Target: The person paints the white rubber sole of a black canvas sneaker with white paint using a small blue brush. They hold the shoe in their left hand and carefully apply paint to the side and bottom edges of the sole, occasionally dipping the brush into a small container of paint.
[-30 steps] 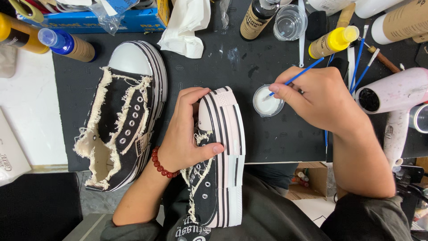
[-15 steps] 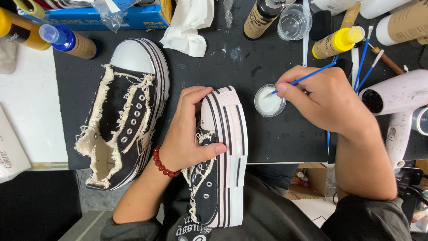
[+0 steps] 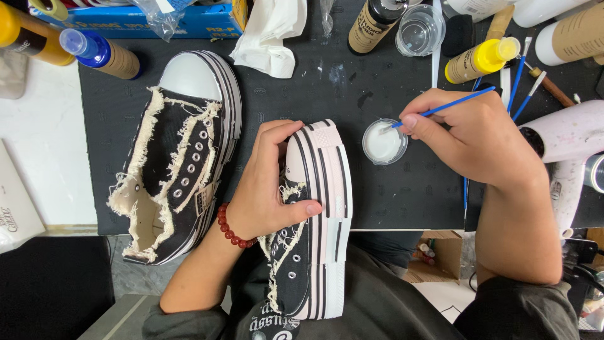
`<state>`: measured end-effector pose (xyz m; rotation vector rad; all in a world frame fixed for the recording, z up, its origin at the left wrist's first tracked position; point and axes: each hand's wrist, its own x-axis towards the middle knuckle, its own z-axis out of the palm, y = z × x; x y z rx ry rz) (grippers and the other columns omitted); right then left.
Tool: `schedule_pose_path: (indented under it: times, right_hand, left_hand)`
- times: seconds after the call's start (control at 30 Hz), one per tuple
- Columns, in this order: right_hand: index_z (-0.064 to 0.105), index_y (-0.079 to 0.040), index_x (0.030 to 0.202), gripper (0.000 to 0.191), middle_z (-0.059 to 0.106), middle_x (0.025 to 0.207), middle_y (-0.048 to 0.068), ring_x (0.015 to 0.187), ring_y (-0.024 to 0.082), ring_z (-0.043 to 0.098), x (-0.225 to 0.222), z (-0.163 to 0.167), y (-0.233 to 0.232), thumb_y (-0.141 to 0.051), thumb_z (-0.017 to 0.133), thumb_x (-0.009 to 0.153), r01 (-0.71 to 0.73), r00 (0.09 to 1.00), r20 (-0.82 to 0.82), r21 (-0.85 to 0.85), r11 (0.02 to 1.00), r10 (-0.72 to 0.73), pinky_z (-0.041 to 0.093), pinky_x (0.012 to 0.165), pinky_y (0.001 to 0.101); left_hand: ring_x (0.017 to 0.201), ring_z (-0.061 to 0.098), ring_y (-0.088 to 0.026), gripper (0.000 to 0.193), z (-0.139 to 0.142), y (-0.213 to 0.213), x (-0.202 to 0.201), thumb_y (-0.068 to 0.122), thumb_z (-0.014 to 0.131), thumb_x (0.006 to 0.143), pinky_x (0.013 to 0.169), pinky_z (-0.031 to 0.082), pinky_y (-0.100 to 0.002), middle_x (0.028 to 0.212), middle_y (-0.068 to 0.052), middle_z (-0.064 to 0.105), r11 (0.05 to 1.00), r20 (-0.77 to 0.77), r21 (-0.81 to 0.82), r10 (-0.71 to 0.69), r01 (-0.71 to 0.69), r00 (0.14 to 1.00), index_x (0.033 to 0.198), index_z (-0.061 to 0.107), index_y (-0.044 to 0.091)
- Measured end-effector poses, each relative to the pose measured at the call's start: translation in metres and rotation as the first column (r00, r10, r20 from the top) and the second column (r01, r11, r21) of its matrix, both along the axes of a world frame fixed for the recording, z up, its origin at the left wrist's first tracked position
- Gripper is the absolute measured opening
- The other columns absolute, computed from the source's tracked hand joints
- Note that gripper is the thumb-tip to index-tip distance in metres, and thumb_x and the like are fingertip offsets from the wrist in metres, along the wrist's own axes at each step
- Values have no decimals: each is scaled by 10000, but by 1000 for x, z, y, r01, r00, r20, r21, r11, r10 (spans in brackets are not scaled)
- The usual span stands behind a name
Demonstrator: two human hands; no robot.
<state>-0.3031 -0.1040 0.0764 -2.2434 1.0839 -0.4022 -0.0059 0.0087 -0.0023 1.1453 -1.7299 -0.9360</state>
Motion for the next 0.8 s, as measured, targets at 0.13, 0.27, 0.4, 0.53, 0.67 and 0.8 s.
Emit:
schedule_pose_path:
  times: [0.13, 0.27, 0.4, 0.53, 0.67, 0.8]
  right_hand:
    - [739, -11, 969, 130, 697, 718, 68, 574, 176, 643, 0, -4, 2, -135, 702, 961, 16, 999, -34, -6, 1000, -16, 470, 543, 294]
    - [739, -7, 969, 137, 691, 742, 91, 611, 207, 654, 0, -5, 4, -141, 713, 956, -38, 999, -37, -66, 997, 35, 480, 558, 297]
    - [728, -5, 968, 134, 700, 791, 101, 625, 223, 643, 0, 0, 5, -138, 716, 964, -51, 998, -28, -110, 993, 48, 478, 573, 304]
    - [713, -23, 958, 113, 706, 782, 71, 597, 176, 656, 0, 4, 5, -129, 687, 987, 14, 999, 46, -41, 999, -12, 468, 550, 282]
    - [745, -8, 970, 108, 699, 730, 82, 585, 188, 645, -4, 0, 5, -115, 732, 964, 1, 999, -43, -124, 992, -7, 466, 544, 302]
    - [738, -7, 977, 94, 720, 785, 67, 666, 153, 668, -11, -4, 4, -98, 730, 995, -5, 999, -44, -157, 988, -2, 495, 590, 294]
  left_hand:
    - [1336, 521, -319, 1037, -1, 0, 0, 614, 777, 835, 1179, 437, -410, 1436, -222, 442, 1000, -3, -9, -2, 2, 1000, 1533, 365, -32]
    - [1316, 541, -305, 1011, 0, 1, 0, 583, 787, 830, 1163, 472, -412, 1460, -215, 432, 1000, -16, 12, -5, 5, 1000, 1506, 350, -28]
    - [1281, 573, -290, 1006, 2, 2, -2, 548, 806, 836, 1136, 508, -410, 1453, -197, 432, 998, -84, 69, -9, 15, 996, 1533, 341, -10]
    - [1278, 584, -294, 999, 2, 1, -2, 536, 814, 824, 1122, 519, -420, 1470, -194, 423, 995, -114, 98, -5, 16, 994, 1509, 338, -14]
    - [1237, 587, -274, 987, 2, 1, -1, 534, 814, 832, 1130, 527, -413, 1469, -188, 428, 996, -107, 87, -8, 18, 994, 1509, 345, -9]
    - [1249, 581, -277, 986, 1, 1, -2, 540, 812, 838, 1109, 523, -398, 1435, -189, 429, 997, -94, 76, -3, 10, 996, 1513, 349, -8]
